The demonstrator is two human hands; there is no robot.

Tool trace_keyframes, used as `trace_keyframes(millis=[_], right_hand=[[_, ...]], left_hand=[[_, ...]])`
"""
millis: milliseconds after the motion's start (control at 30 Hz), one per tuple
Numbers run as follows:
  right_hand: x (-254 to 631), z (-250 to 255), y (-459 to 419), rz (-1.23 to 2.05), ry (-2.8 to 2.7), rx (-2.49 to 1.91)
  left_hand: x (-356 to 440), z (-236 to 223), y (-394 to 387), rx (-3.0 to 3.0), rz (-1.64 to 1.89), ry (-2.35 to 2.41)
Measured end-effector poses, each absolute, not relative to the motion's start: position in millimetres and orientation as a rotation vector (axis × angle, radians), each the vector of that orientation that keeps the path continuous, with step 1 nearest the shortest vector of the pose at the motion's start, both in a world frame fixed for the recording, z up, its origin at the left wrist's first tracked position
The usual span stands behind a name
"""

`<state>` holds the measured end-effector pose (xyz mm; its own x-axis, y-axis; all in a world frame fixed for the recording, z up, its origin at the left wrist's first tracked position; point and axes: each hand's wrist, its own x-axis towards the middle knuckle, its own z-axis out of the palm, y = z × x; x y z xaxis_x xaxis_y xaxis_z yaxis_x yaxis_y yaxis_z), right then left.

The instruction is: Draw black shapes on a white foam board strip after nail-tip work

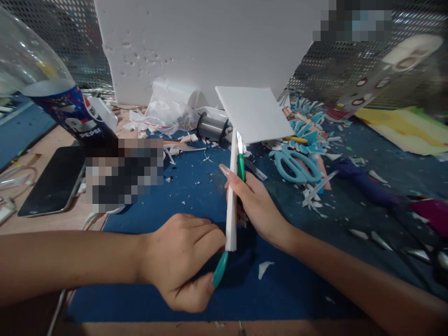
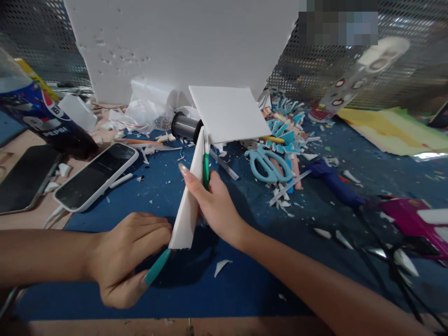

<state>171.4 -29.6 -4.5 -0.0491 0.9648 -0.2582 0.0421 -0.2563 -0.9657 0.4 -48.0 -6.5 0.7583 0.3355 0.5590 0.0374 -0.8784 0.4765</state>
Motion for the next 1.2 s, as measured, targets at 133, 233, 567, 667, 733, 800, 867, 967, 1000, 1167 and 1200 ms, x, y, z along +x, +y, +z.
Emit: trace_keyframes(millis=[133, 233, 567, 667, 733, 800, 867, 967, 1000, 1167, 1200], right_hand=[[170, -6, -22, 1.429, -1.149, -1.383], [167, -7, -9, 1.404, -1.150, -1.375], [155, -11, 33, 1.369, -1.146, -1.280], [156, -12, 33, 1.374, -1.140, -1.285], [157, -13, 32, 1.381, -1.136, -1.284], [158, -13, 32, 1.390, -1.133, -1.272], [158, -14, 32, 1.400, -1.132, -1.261], [158, -15, 33, 1.405, -1.131, -1.264], [158, -15, 32, 1.404, -1.130, -1.270], [158, -15, 32, 1.396, -1.123, -1.261], [158, -14, 31, 1.397, -1.120, -1.255]], left_hand=[[-2, -6, -45, 2.486, 0.933, 0.306], [-7, -4, -41, 2.451, 0.913, 0.375], [-11, -3, -24, 2.198, 0.966, 0.590], [-11, -3, -23, 2.188, 0.947, 0.606], [-11, -2, -22, 2.182, 0.925, 0.614], [-11, -2, -22, 2.183, 0.927, 0.603], [-11, -3, -21, 2.194, 0.943, 0.587], [-11, -4, -22, 2.207, 0.958, 0.583], [-11, -4, -22, 2.209, 0.959, 0.583], [-12, -4, -22, 2.237, 0.953, 0.579], [-12, -4, -22, 2.241, 0.950, 0.579]])
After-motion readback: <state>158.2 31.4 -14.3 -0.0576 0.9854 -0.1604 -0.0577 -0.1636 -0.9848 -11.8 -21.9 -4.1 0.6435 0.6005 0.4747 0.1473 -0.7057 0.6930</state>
